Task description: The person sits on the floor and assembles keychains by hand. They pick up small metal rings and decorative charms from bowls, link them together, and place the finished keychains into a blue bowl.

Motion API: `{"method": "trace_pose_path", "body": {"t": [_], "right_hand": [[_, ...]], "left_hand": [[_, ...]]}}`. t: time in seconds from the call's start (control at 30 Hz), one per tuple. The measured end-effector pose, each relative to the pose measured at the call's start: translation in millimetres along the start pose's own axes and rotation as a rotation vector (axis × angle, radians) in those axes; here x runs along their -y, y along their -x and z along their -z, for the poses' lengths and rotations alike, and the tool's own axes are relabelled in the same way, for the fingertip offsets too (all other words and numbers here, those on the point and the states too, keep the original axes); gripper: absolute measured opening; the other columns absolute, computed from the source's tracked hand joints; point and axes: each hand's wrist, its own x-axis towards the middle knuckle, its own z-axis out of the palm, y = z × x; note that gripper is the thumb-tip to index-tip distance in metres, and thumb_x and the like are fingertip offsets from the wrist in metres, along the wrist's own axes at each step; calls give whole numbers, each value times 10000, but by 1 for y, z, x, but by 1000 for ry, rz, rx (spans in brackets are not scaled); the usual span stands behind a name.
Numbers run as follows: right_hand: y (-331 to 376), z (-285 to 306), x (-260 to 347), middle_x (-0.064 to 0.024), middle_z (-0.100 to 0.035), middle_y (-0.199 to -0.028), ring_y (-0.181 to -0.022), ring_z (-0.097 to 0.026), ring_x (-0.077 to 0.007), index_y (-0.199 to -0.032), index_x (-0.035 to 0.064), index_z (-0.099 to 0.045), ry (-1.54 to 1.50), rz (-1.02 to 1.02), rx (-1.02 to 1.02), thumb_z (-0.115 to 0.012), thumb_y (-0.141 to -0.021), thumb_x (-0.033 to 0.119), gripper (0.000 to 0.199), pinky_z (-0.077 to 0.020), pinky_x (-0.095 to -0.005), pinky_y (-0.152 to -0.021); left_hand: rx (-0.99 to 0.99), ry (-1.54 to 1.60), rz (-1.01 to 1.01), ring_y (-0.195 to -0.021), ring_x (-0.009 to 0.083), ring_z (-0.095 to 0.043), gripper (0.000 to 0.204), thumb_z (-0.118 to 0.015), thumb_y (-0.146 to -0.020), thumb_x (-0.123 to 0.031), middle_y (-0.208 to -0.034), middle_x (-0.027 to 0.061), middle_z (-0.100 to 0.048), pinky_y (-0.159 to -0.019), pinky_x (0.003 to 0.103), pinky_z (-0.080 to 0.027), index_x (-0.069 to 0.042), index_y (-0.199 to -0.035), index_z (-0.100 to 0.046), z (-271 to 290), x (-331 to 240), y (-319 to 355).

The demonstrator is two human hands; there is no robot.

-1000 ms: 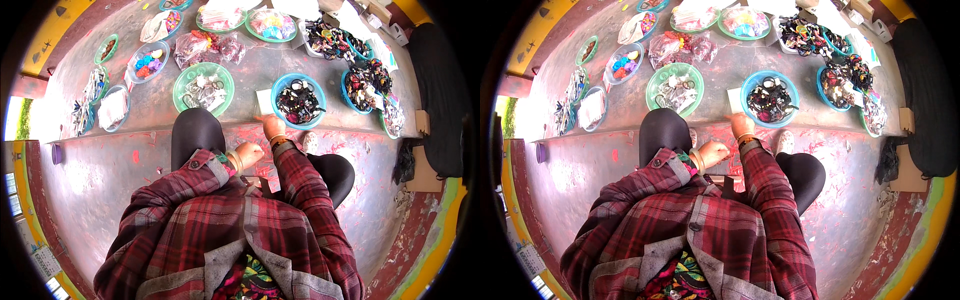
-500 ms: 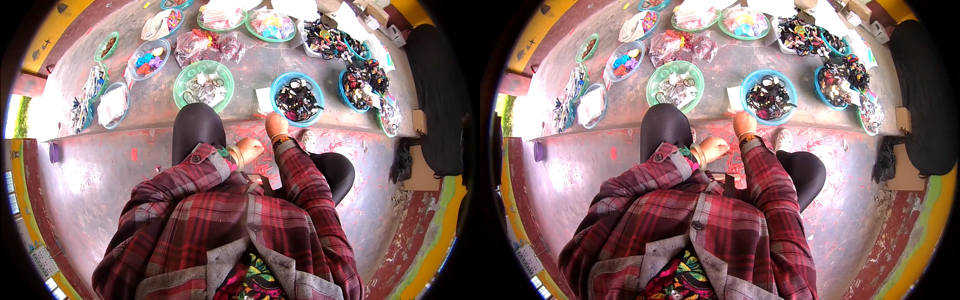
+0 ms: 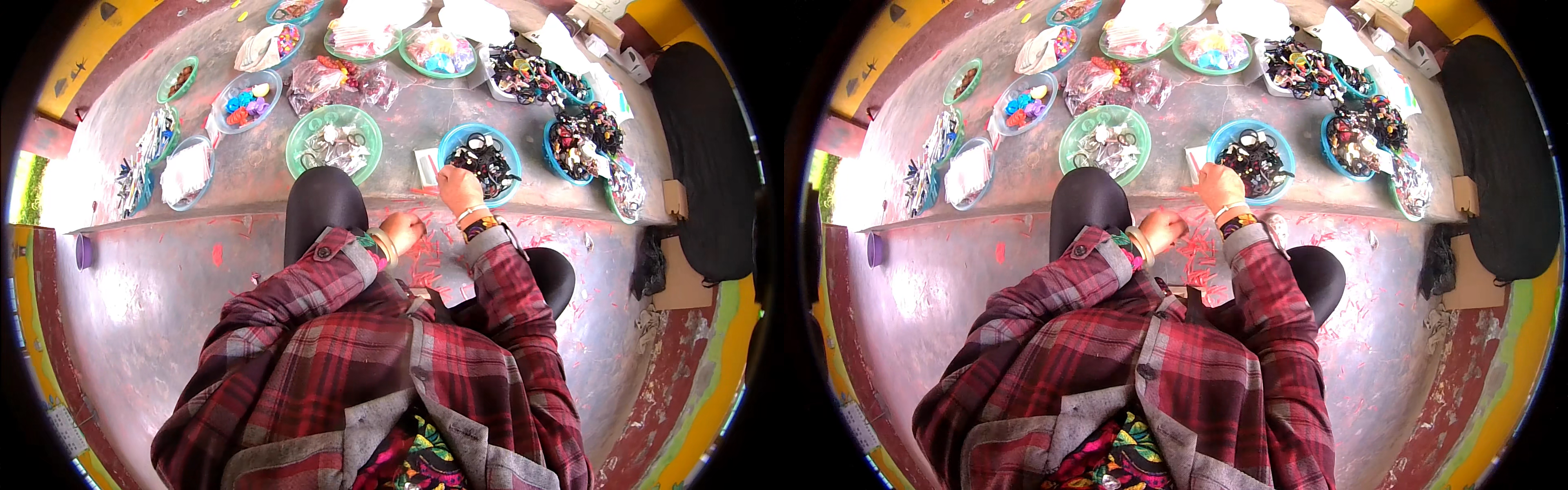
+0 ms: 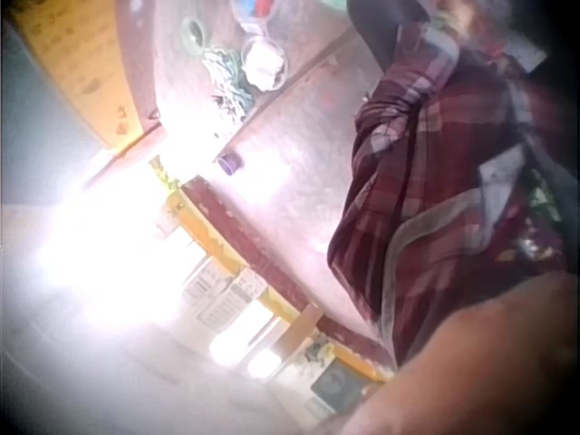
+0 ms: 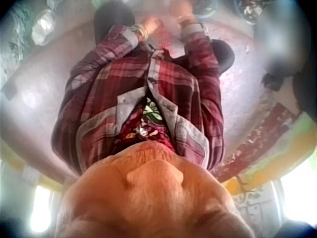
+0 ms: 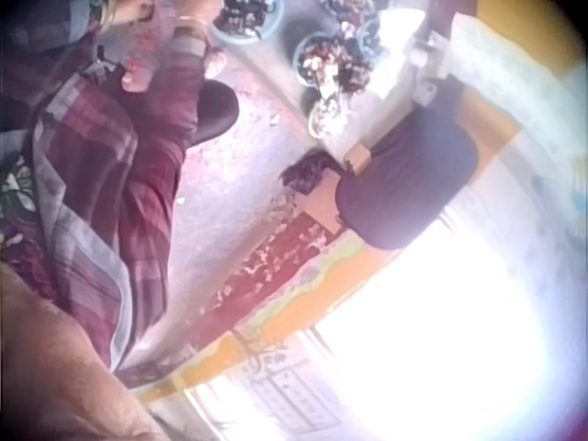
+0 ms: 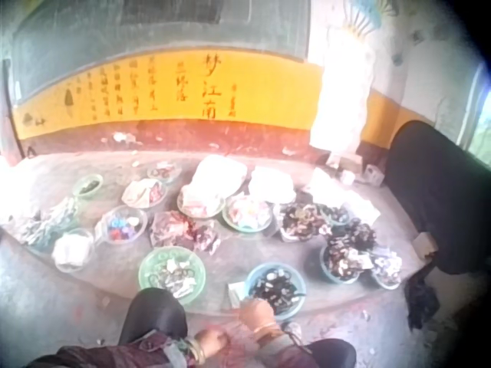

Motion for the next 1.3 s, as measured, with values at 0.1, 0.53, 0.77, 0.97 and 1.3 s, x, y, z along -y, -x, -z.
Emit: {"method": "trace_pose_path", "body": {"t": [0.1,0.53,0.77,0.97,1.3], "right_hand": [[10,27,-7,-153,-600,-664,-635,-603,-310,-682,30,-589,-87,197,50,-536,-776,297,288,-483,-393,-577],[65,94,-22,-47,-600,-690,-670,-575,-122,-816,14,-579,-498,220,619,-489,-819,197,203,-453,-268,-622],[61,68,-28,-26,-602,-741,-703,-564,-94,-872,-6,-600,-946,-44,413,-555,-825,205,221,-457,-241,-633],[61,39,-20,-51,-629,-758,-675,-574,-95,-912,-6,-623,-946,-116,575,-606,-790,215,253,-452,-222,-610],[60,29,-11,-76,-627,-696,-604,-572,-115,-845,-10,-653,-1262,-245,378,-622,-761,164,196,-452,-227,-558]], "left_hand": [[-136,113,12,-637,166,-580,225,-521,-791,-212,-655,103,-604,-596,310,-436,-4,-794,-607,12,-18,-2],[379,710,24,-770,71,-562,288,-603,-781,-120,-933,27,-603,-558,191,-418,-37,-1053,-559,24,-30,-1],[233,885,209,-698,118,-589,174,-588,-808,-145,-814,45,-626,-481,195,-423,-34,-942,-597,23,-34,-2],[108,1171,261,-811,139,-574,191,-575,-826,-163,-890,53,-601,-521,213,-405,-49,-979,-580,28,-29,-7],[160,1094,260,-758,123,-583,177,-596,-808,-145,-854,53,-610,-530,211,-434,-37,-948,-590,18,-8,-14]]}}
